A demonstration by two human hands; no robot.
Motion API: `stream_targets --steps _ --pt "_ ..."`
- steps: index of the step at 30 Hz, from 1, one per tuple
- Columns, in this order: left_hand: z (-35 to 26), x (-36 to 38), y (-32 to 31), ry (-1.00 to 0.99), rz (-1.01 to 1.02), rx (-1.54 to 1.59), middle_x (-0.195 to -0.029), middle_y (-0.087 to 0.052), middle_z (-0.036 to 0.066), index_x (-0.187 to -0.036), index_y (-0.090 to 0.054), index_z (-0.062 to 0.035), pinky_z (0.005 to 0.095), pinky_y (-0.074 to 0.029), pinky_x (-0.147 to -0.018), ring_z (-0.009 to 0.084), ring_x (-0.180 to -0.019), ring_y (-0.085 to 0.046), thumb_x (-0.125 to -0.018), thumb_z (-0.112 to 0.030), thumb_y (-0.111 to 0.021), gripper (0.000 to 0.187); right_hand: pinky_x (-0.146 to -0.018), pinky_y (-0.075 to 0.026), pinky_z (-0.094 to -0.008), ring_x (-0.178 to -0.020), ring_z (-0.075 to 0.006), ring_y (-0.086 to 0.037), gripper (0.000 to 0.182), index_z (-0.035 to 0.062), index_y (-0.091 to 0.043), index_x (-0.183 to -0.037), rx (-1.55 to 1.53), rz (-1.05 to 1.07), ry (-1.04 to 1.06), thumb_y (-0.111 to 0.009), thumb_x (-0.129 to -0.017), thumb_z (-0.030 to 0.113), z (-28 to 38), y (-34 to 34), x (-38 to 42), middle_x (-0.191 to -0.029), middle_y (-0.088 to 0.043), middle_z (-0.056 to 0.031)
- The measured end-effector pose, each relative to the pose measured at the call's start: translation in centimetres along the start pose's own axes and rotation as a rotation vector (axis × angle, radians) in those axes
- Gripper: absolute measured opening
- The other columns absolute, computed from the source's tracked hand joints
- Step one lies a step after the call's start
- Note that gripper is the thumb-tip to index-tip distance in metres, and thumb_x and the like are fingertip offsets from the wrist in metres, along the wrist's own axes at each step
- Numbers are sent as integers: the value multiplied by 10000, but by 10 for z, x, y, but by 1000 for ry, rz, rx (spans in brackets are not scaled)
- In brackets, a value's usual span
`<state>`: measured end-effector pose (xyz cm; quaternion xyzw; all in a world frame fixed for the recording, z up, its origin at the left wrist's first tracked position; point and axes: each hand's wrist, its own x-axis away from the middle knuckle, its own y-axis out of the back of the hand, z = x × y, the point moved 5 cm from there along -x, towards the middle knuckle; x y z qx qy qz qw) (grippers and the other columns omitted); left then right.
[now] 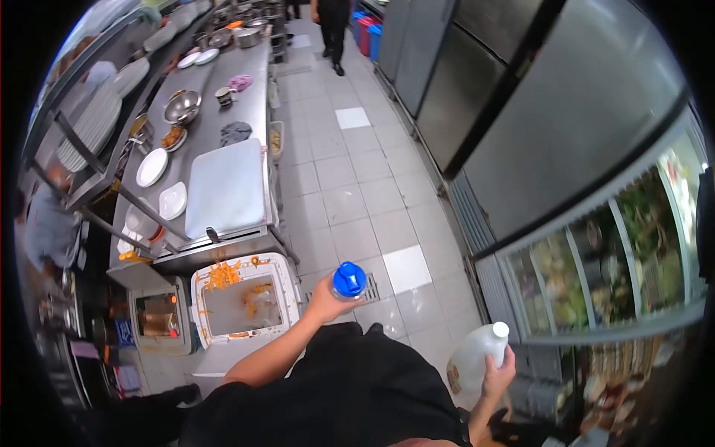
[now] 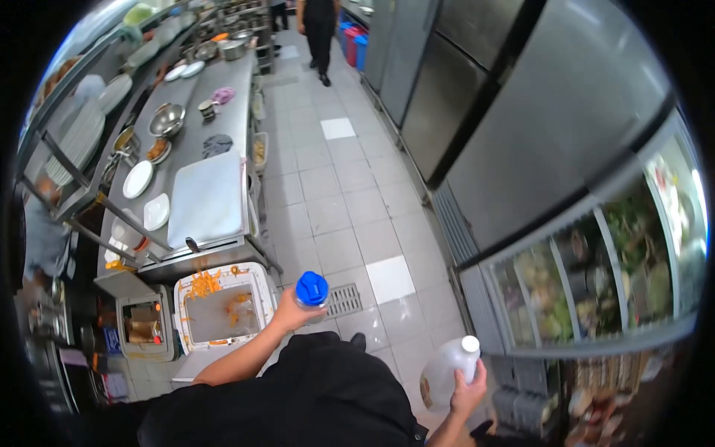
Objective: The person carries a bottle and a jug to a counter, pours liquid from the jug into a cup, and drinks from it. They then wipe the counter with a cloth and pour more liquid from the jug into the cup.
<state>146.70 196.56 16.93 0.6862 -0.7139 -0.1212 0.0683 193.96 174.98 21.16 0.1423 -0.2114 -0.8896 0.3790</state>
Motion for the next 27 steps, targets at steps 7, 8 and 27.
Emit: stream_targets --steps 7,8,27 --pt "41 -63 58 191 -374 185 -1031 -778 69 -1122 -709 -35 364 -592 -891 166 -941 -730 -741 -141 -984 482 -863 -584 -353 -1005 -216 -738 705 -5 -568 -1473 -27 390 103 -842 -824 9 88 -193 -197 -1159 -753 -195" --pt "42 -74 65 202 -414 188 -1031 -778 69 -1122 -709 -35 364 -592 -891 166 -941 -730 -741 -141 -984 482 -863 -581 -348 -1000 -213 -738 712 0 -563 -1478 -70 421 148 -842 -822 8 98 -223 -218 -1145 -753 -197" --pt "68 -484 239 61 -718 147 -1031 -757 58 -1145 -697 -29 353 -567 -903 150 -945 -694 -752 -166 -972 498 -802 -579 -278 -911 -174 -722 644 -75 -570 -1432 -323 829 129 -818 -841 -14 321 -708 -449 -1134 -721 -107"
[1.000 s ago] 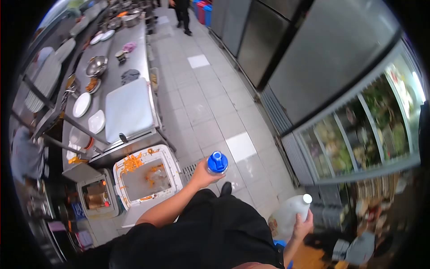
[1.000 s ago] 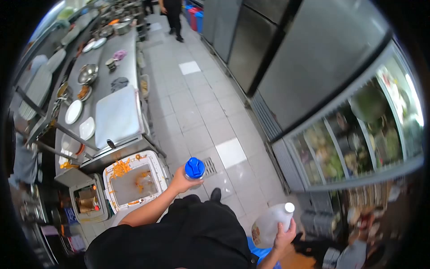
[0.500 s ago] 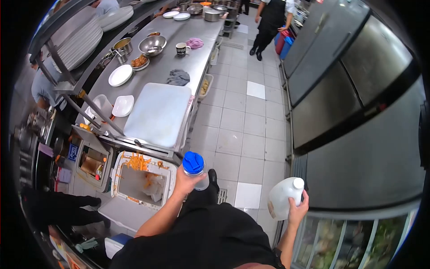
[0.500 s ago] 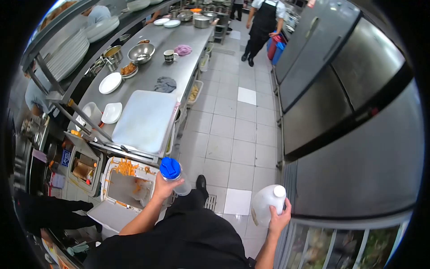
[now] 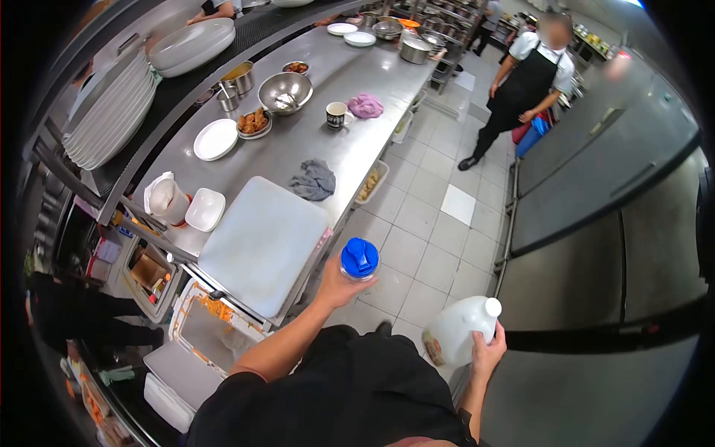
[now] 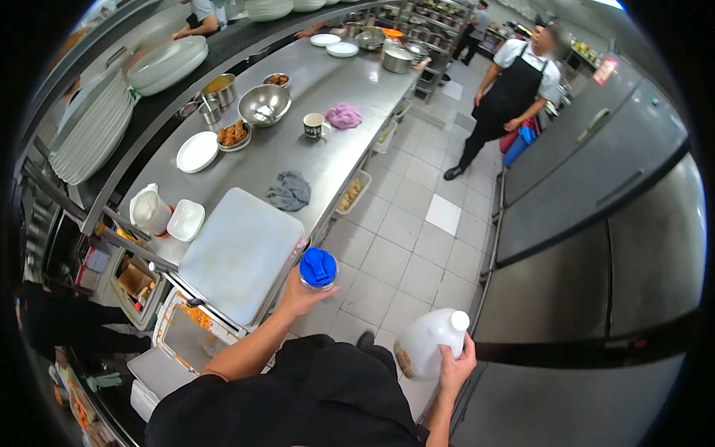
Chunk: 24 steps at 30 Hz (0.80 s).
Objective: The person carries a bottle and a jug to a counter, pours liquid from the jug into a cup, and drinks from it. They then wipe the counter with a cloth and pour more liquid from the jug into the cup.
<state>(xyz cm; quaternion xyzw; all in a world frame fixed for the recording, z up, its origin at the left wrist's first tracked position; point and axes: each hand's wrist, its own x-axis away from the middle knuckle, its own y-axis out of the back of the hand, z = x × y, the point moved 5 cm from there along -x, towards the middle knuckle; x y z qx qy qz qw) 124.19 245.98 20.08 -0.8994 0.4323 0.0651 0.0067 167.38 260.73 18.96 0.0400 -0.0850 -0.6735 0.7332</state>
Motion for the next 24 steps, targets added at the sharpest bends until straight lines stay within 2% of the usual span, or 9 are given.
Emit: stream_targets --steps 3,6,7,9,11,16,22,24 --pt "8 -40 -14 -6 -112 -9 -1038 -760 61 -1142 -699 -34 357 -566 -911 155 -955 -701 -747 -164 -974 499 -787 -583 -282 -906 -177 -736 678 -67 -558 -1445 66 93 105 -836 -830 -1 -4 -33 -90 -1099 -746 -124" --pt "37 -61 -19 19 -275 -65 -1051 -765 61 -1147 -707 -35 356 -565 -923 159 -970 -709 -735 -161 -981 511 -796 -596 -311 -906 -201 -756 705 -52 -551 -1455 98 260 77 -850 -820 18 36 -101 -169 -1062 -775 -150" --pt "45 -70 -20 42 -352 -100 -1058 -769 60 -1151 -714 -34 354 -564 -928 161 -978 -713 -729 -160 -984 516 -764 -588 -303 -864 -188 -750 703 -42 -555 -1452 85 336 165 -853 -820 33 49 -125 -196 -1018 -778 -149" --pt "14 -87 -31 72 -383 -67 -1077 -773 51 -1163 -729 -34 352 -565 -937 159 -993 -717 -726 -147 -987 520 -731 -579 -295 -821 -175 -744 701 -32 -559 -1450 61 432 252 -856 -819 47 71 -170 -241 -973 -781 -147" --pt "8 -97 -34 121 -526 59 -1105 -777 48 -1171 -739 -33 355 -566 -948 160 -1012 -722 -731 -126 -983 511 -802 -602 -322 -893 -212 -772 714 -27 -560 -1455 50 546 282 -869 -815 41 94 -219 -280 -995 -796 -194" --pt "-9 -146 -27 85 -669 50 -1124 -783 51 -1186 -741 -28 355 -566 -957 163 -1015 -727 -755 -98 -963 490 -781 -595 -302 -893 -193 -772 726 -11 -570 -1464 -43 735 345 -886 -813 44 139 -366 -334 -987 -801 -198" --pt "18 -225 22 36 -792 -41 -1088 -786 54 -1155 -740 -27 349 -569 -933 162 -986 -727 -756 -91 -957 458 -783 -606 -310 -897 -195 -774 661 -35 -604 -1425 -155 840 461 -887 -835 56 133 -555 -376 -995 -807 -183" --pt "29 -249 47 -17 -909 -24 -1062 -785 52 -1133 -740 -26 348 -569 -920 166 -971 -726 -757 -84 -953 435 -802 -601 -308 -915 -187 -768 642 -49 -598 -1420 -129 857 512 -876 -850 48 129 -611 -381 -1016 -803 -189"
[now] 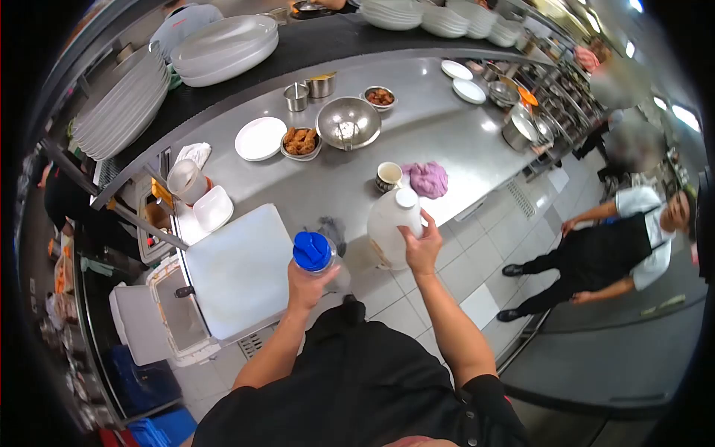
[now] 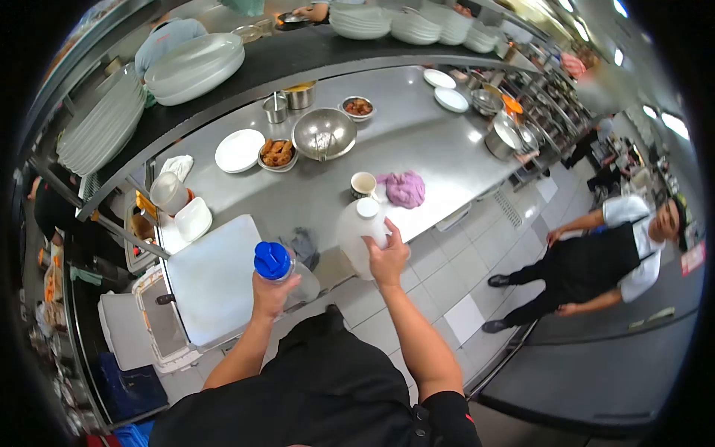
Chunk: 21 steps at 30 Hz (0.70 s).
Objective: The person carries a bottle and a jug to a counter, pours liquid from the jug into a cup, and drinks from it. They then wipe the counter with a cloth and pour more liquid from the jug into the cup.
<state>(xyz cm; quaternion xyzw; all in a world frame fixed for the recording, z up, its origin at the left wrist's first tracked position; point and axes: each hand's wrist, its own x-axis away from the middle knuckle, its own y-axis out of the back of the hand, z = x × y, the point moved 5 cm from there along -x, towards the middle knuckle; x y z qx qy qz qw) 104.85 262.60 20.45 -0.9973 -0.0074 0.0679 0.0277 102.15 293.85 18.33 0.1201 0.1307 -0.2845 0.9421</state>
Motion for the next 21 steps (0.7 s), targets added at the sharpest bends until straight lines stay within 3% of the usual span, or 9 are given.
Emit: stream_targets --steps 5,9,11,13,14,15,17,18,21 --pt "11 -83 2 -22 -175 -13 -1027 -774 41 -1127 -736 -28 346 -570 -878 165 -917 -710 -764 -74 -944 420 -865 -602 -324 -1001 -198 -765 643 -59 -537 -1464 65 189 -66 -828 -897 27 -17 -70 -44 -1095 -796 -222" --pt "10 -143 7 -93 -301 -55 -976 -760 32 -1096 -724 -25 335 -570 -844 153 -879 -699 -782 -64 -931 378 -789 -583 -314 -881 -188 -743 653 -36 -540 -1474 -101 202 -63 -831 -898 67 -30 -83 -80 -987 -786 -185" --pt "37 -172 20 -53 -411 -58 -966 -760 39 -1060 -714 -25 329 -571 -826 153 -866 -697 -788 -73 -931 351 -780 -571 -319 -835 -189 -726 588 -12 -615 -1409 131 469 -26 -842 -882 115 -29 -78 -96 -943 -777 -176" --pt "57 -196 32 -135 -491 -161 -957 -761 47 -1029 -708 -24 332 -571 -820 157 -856 -700 -789 -78 -933 334 -774 -537 -347 -806 -186 -674 276 -27 -757 -1149 30 426 230 -775 -912 113 -35 -67 -136 -851 -721 -118" --pt "69 -203 39 -99 -514 -198 -1011 -760 46 -1079 -715 -15 321 -565 -850 146 -890 -699 -797 -53 -918 349 -764 -535 -342 -796 -177 -662 201 -25 -761 -1107 74 319 248 -716 -961 105 -42 -61 -165 -854 -716 -112" --pt "80 -210 41 -62 -541 -234 -1065 -759 44 -1128 -721 -7 309 -560 -879 136 -924 -698 -805 -28 -903 371 -768 -537 -318 -810 -166 -670 175 -37 -745 -1065 -80 273 50 -669 -1006 109 -61 -64 -201 -869 -727 -104" --pt "99 -221 40 -46 -621 -239 -1010 -764 53 -1076 -717 -13 328 -564 -862 153 -894 -703 -788 -77 -929 364 -721 -536 -299 -788 -149 -665 208 -63 -711 -1036 -61 144 -136 -655 -1029 137 -88 -79 -276 -862 -712 -93" --pt "107 -223 39 -35 -678 -236 -956 -768 61 -1024 -713 -19 347 -569 -845 169 -864 -708 -771 -126 -956 367 -619 -512 -279 -671 -133 -624 212 -56 -678 -1069 -138 134 -190 -653 -1024 150 -108 -97 -315 -859 -685 -79" --pt "122 -221 30 37 -795 -345 -975 -781 92 -1010 -712 -11 354 -573 -863 191 -885 -728 -765 -180 -967 392 -603 -538 -324 -687 -197 -690 325 6 -651 -1229 -89 310 -551 -685 -998 233 -225 -161 -415 -956 -693 -83"
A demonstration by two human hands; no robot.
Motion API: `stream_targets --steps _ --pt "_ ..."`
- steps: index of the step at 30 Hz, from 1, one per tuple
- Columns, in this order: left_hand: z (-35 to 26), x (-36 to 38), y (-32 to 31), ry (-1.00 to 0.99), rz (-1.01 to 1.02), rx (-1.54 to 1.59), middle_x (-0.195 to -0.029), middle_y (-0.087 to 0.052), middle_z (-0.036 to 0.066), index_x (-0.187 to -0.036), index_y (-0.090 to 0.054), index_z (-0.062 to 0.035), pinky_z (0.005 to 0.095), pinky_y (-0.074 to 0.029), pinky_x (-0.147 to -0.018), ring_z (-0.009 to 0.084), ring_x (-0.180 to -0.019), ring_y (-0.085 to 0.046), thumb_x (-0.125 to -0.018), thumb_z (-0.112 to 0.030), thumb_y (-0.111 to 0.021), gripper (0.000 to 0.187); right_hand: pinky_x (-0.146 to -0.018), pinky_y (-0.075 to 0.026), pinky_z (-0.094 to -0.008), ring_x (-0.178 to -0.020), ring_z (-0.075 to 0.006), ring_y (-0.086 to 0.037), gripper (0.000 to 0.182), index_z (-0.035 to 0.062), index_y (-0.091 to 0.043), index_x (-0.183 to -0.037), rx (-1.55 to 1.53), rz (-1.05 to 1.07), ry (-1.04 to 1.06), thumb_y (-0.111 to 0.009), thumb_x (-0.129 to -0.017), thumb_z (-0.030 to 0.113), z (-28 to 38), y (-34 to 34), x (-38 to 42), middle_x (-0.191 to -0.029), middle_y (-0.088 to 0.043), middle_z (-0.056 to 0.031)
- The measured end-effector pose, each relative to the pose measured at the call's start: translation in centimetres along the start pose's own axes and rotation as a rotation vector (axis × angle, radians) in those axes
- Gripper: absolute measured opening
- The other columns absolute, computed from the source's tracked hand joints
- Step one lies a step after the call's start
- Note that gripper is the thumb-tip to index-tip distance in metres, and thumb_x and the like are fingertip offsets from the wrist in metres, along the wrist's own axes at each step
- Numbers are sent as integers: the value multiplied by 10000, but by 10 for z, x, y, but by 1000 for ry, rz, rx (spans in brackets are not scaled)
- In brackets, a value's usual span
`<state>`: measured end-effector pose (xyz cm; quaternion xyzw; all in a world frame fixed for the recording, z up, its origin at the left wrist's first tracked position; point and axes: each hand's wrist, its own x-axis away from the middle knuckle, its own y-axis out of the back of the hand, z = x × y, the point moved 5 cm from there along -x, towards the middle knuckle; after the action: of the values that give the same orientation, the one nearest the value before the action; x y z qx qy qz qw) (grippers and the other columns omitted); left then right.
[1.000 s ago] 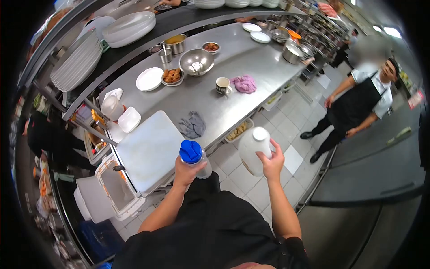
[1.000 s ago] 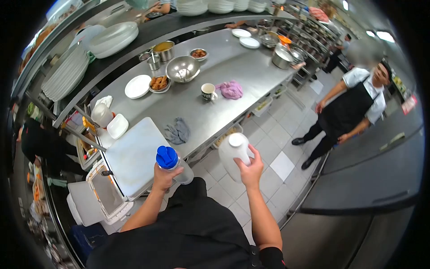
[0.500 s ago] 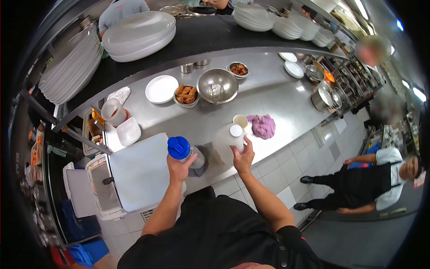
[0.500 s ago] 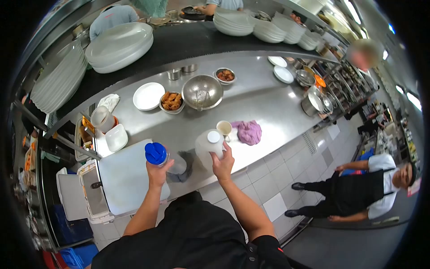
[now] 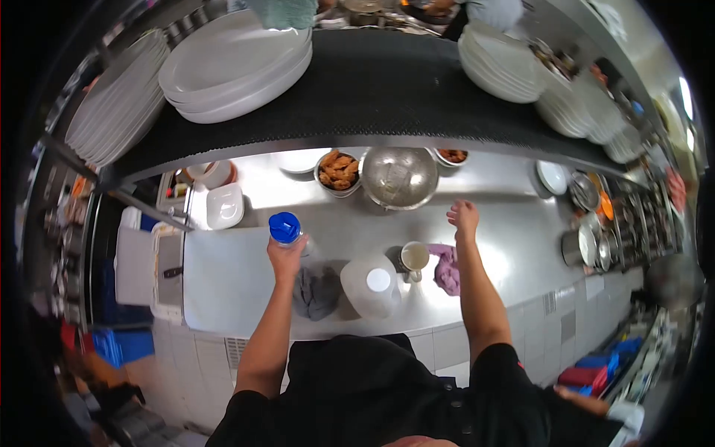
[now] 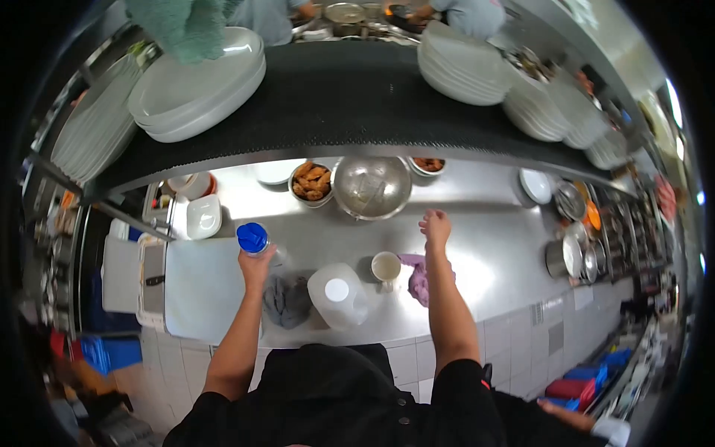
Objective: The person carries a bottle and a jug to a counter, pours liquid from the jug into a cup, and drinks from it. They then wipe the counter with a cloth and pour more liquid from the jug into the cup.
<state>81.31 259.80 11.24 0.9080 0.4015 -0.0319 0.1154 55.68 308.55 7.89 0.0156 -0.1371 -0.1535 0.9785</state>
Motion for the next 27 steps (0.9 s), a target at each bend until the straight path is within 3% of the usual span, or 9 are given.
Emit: stream_targets --steps 2,4,6,7,9,14,16,20,27 --pt "1 4 -1 29 -38 -92 -995 -785 111 -1042 -713 1 360 -578 -870 207 -901 -740 -778 -204 -958 414 -605 -557 -427 -691 -274 -685 431 33 -610 -1286 69 120 -94 -713 -984 322 -21 -23 -83 -916 -641 -118" --pt "8 18 2 68 -66 -180 -1015 -789 130 -1074 -714 13 366 -584 -876 222 -918 -752 -792 -227 -949 439 -605 -552 -438 -687 -307 -657 472 36 -571 -1307 -109 146 -284 -715 -976 341 -60 -43 -170 -879 -588 -137" --pt "14 47 17 41 -138 -828 -1043 -786 155 -1210 -693 31 382 -593 -887 243 -939 -765 -837 -266 -915 526 -615 -547 -454 -689 -326 -634 482 35 -543 -1316 -207 227 -273 -687 -994 362 -77 -56 -221 -869 -548 -134" --pt "-16 55 21 58 -154 -845 -1043 -786 155 -1210 -693 31 382 -593 -887 243 -939 -765 -837 -266 -915 526 -624 -551 -467 -718 -334 -640 474 71 -545 -1327 -188 155 -238 -653 -1015 411 -61 -63 -216 -849 -524 -109" --pt "-95 79 -1 439 270 -667 -1090 -777 163 -1376 -636 31 367 -590 -900 228 -1005 -757 -881 -297 -871 639 -662 -575 -484 -776 -319 -676 421 84 -594 -1295 -267 123 -285 -616 -1037 416 -85 -75 -266 -922 -616 -135" --pt "-104 27 -94 296 303 -70 -1072 -744 130 -1383 -623 39 340 -579 -879 194 -1034 -724 -929 -313 -804 601 -665 -580 -482 -789 -315 -682 404 77 -606 -1285 -301 228 -176 -607 -1041 399 -38 -120 -271 -951 -634 -141" --pt "-53 -14 -142 566 210 189 -1059 -702 146 -1370 -610 35 359 -589 -868 254 -995 -724 -950 -279 -741 541 -667 -582 -481 -794 -314 -684 397 75 -610 -1282 -297 241 -153 -604 -1043 393 -32 -120 -274 -962 -641 -144" --pt "43 -75 -202 1014 253 -30 -1218 -642 247 -1442 -532 48 501 -641 -823 424 -996 -725 -1006 -199 -555 501 -669 -586 -480 -803 -312 -689 385 69 -619 -1274 -280 269 -124 -597 -1047 379 -28 -112 -271 -985 -655 -149" --pt "156 -108 -251 920 246 393 -1364 -625 282 -1473 -505 34 551 -665 -820 444 -984 -743 -1053 -219 -459 493 -673 -593 -477 -821 -307 -698 364 60 -635 -1260 -221 298 -118 -585 -1053 356 -39 -71 -240 -1026 -680 -157"
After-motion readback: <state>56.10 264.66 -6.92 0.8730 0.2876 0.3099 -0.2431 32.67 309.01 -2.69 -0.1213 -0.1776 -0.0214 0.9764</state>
